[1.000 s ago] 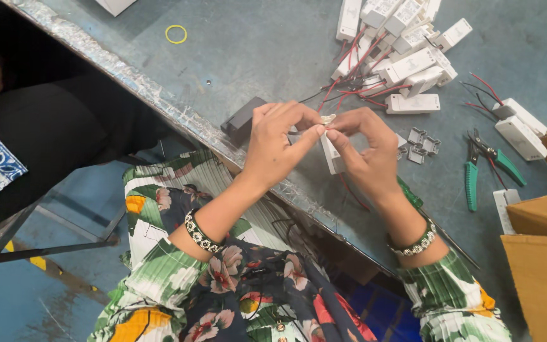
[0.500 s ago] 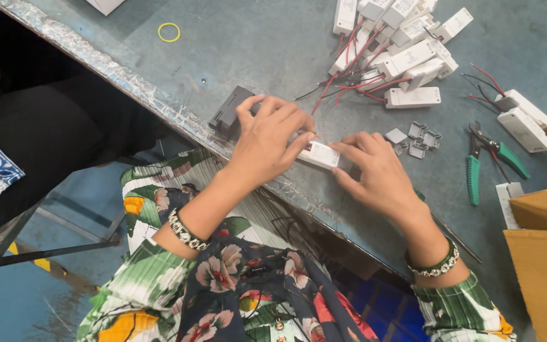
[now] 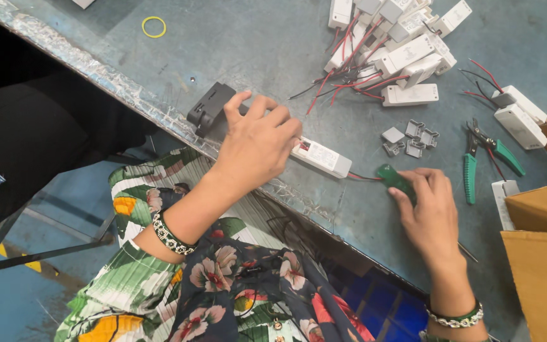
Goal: The person assembles small white electronic devices by stripping red and black wires with pliers, inserting them into terminal blocks, and securing them with a screwdriver. They then attach black plastic mounting brackets to the assembled units.
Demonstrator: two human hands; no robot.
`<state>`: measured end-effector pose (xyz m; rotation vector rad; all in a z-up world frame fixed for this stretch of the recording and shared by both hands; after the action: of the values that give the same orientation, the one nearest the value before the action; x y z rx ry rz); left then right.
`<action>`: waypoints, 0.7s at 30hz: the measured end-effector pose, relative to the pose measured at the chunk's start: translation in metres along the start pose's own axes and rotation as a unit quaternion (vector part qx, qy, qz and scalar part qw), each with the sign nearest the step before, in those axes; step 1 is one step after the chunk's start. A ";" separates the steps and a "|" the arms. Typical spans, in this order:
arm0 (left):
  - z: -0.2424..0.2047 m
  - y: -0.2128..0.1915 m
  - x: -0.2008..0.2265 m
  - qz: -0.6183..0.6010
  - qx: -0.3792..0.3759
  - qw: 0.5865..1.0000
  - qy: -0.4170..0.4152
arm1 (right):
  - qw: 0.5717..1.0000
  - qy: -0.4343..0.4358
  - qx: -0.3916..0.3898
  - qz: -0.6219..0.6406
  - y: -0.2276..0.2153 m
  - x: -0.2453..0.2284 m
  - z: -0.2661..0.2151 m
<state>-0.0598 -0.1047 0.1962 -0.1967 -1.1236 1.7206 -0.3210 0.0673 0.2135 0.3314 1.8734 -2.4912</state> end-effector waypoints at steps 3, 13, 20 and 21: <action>0.001 -0.001 0.000 -0.009 -0.014 1.000 0.001 | 0.999 0.010 -0.007 0.040 -0.011 0.004 0.011; 0.003 0.001 0.003 0.005 -0.013 1.000 0.008 | 0.657 -0.078 0.147 0.736 -0.067 0.051 0.026; 0.002 0.003 0.001 -0.006 -0.007 1.000 0.003 | 0.646 -0.181 0.099 0.735 -0.035 -0.032 0.096; 0.003 0.004 0.001 -0.008 -0.005 1.000 0.005 | 0.639 -0.181 0.098 0.741 -0.038 -0.045 0.107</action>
<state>-0.0649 -0.1051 0.1947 -0.2016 -1.1233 1.6992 -0.2997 -0.0290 0.2850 0.8215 0.5046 -1.3042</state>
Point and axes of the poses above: each hand's wrist, its own z-axis towards the middle knuckle, its own y-axis out of the palm, x = y × z, the point moved 3 cm from there along z, towards the middle knuckle
